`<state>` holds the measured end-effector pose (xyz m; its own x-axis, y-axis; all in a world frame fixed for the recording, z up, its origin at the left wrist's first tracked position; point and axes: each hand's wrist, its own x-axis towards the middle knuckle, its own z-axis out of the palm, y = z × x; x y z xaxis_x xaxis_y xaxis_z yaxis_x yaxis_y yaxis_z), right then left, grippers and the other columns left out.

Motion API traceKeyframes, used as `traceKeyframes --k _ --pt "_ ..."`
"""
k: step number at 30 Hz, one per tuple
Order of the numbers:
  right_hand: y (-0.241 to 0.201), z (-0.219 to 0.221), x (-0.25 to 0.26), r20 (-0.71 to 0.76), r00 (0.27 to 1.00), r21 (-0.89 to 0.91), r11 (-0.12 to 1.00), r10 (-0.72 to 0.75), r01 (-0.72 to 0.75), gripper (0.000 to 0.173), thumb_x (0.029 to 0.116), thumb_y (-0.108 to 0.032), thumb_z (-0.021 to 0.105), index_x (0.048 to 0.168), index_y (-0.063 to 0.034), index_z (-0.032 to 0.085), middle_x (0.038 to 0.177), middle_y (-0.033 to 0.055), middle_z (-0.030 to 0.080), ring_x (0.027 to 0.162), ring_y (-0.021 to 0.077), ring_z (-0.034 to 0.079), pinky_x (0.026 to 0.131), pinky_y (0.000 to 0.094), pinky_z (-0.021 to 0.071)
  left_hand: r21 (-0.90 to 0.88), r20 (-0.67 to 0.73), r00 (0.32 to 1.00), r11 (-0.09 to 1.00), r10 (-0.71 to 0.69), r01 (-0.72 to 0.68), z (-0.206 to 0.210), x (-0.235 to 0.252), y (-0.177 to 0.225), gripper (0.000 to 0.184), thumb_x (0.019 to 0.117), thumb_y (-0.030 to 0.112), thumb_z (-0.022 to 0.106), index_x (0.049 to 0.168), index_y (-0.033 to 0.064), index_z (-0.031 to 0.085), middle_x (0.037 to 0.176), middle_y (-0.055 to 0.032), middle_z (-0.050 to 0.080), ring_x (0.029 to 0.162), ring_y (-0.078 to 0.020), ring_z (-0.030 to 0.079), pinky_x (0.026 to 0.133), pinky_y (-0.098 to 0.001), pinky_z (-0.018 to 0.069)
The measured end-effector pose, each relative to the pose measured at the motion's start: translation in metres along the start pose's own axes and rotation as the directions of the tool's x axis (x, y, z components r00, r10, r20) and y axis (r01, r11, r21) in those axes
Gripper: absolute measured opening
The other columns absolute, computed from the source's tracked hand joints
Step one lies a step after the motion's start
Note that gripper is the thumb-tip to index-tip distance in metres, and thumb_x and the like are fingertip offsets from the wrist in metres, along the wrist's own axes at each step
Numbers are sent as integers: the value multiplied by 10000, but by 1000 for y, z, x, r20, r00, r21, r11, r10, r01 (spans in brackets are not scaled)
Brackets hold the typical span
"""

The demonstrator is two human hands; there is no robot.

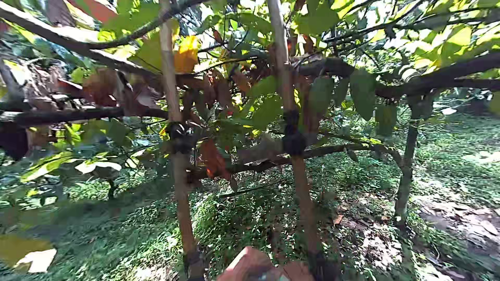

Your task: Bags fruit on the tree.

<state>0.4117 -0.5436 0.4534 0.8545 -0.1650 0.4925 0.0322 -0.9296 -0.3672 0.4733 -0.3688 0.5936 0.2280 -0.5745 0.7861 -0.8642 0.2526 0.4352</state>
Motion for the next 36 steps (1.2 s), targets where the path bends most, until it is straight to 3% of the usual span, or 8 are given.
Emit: traceKeyframes --k 3,4,7,11,14,17,26,36 --pt "22 38 -25 -23 972 634 755 233 -167 371 1001 -43 583 1345 96 570 1348 236 620 1304 293 576 1154 389 405 -142 -43 994 984 102 -107 25 66 -9 141 1013 235 637 1111 138 608 969 61 680 848 16 658 763 -183 584" --pt "44 77 -27 -241 964 583 811 117 47 364 982 -96 588 1294 90 612 1273 249 654 1230 301 629 1109 370 466 -179 -46 988 972 145 -151 35 88 -10 148 1014 217 633 1112 110 603 978 55 679 852 12 656 761 -186 582" --pt "53 56 1 10 982 224 958 -189 182 325 1012 -144 600 1313 -57 688 1338 194 655 1268 343 616 1099 519 470 -206 -25 984 963 175 -176 61 135 -8 177 984 120 646 1082 -20 600 985 -27 687 874 -40 666 782 -230 578" --pt "57 11 -2 -259 964 684 692 -65 231 190 968 -34 630 1096 37 751 1218 185 705 1148 253 681 1023 417 554 -265 -31 987 951 155 -157 87 162 -26 152 963 78 656 1043 -41 604 978 -71 704 908 -98 683 837 -289 578" --pt "75 -46 -12 -536 736 807 507 414 302 218 993 -122 635 1179 -10 654 1056 50 743 957 156 715 880 380 608 -304 -31 990 942 137 -140 95 167 -40 184 969 64 653 1091 -57 587 991 -91 707 928 -136 696 861 -334 590" --pt "92 -117 -3 -660 532 738 589 531 328 467 1021 -171 550 1442 -27 409 1283 32 640 1128 144 663 935 374 598 -348 0 997 935 75 -70 98 164 -51 223 979 59 637 1152 -69 579 1010 -114 698 899 -169 696 836 -362 597" --pt "56 -213 30 -582 746 668 713 324 211 822 849 -644 711 1448 -130 485 1217 39 682 1052 185 697 890 412 617 -254 -79 997 966 23 -42 101 158 -85 235 994 95 603 1176 -52 627 1055 -138 685 861 -146 672 763 -322 583" --pt "63 -224 44 -535 791 394 916 297 -78 387 961 -90 658 1329 -9 570 1026 119 706 859 193 714 786 392 622 -147 51 993 984 106 -98 127 143 -93 269 1019 122 570 1193 -76 626 1108 -183 680 1005 -206 678 907 -363 564"
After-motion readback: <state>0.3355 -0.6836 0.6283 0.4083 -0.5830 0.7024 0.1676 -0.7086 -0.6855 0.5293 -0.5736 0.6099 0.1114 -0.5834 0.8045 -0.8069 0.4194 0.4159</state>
